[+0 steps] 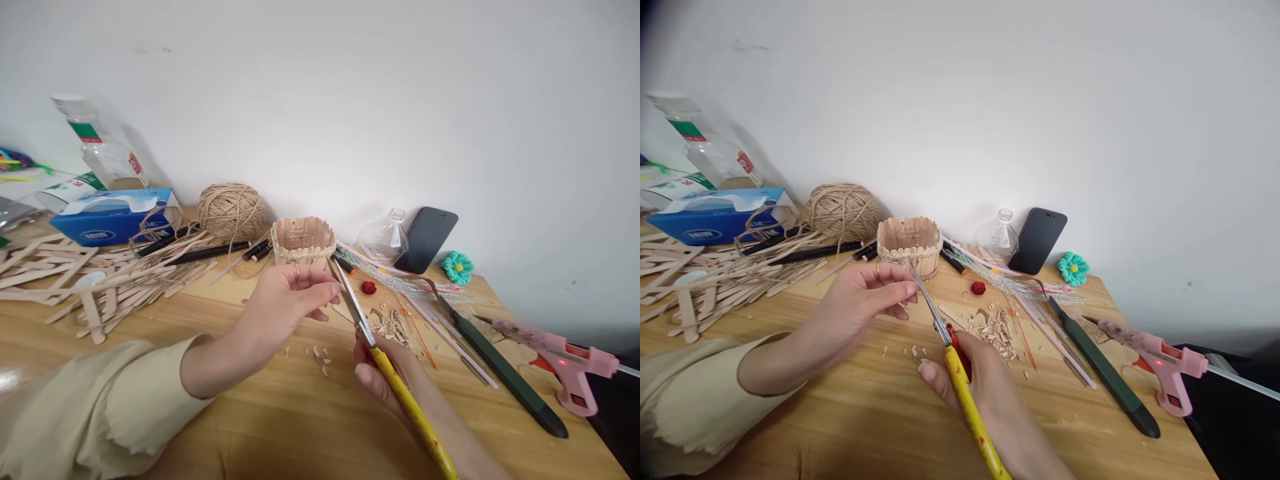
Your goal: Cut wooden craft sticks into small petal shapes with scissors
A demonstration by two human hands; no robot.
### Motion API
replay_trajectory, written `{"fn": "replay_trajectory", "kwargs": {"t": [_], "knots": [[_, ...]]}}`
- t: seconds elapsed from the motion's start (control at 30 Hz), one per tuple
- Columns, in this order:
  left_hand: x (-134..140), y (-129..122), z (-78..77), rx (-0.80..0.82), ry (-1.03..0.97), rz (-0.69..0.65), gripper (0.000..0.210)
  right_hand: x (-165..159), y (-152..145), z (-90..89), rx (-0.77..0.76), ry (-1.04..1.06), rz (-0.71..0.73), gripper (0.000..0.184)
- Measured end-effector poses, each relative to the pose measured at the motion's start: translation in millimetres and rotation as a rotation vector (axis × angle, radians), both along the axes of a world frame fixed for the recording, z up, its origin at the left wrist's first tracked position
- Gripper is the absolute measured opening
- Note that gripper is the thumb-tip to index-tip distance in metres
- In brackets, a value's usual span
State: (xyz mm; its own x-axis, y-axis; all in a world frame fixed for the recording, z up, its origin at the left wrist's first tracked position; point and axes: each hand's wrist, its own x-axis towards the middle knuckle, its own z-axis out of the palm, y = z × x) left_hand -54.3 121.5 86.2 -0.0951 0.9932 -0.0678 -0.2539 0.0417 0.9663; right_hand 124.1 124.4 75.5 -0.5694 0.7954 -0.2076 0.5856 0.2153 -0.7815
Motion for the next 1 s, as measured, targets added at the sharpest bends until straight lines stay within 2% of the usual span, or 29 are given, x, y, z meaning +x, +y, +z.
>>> {"fn": "replay_trajectory", "kwargs": {"t": [0.27, 0.5, 1.0], "knots": [[0.1, -1.1, -0.2, -0.012, -0.009, -0.004, 0.004, 1.9, -0.3, -2.3, 0.019, -0.017, -0.027, 0.050], [-1.7, -2.4, 2.1, -0.050, -0.115, 0.001, 0.007, 1.1, -1.2, -1.6, -0.009, -0.020, -0.050, 0.048], [-0.8, 1.5, 5.1, -0.063, 0.016, -0.013, 0.007, -0.3, -1.7, -2.0, 0.032, -0.039, -0.074, 0.043]]}}
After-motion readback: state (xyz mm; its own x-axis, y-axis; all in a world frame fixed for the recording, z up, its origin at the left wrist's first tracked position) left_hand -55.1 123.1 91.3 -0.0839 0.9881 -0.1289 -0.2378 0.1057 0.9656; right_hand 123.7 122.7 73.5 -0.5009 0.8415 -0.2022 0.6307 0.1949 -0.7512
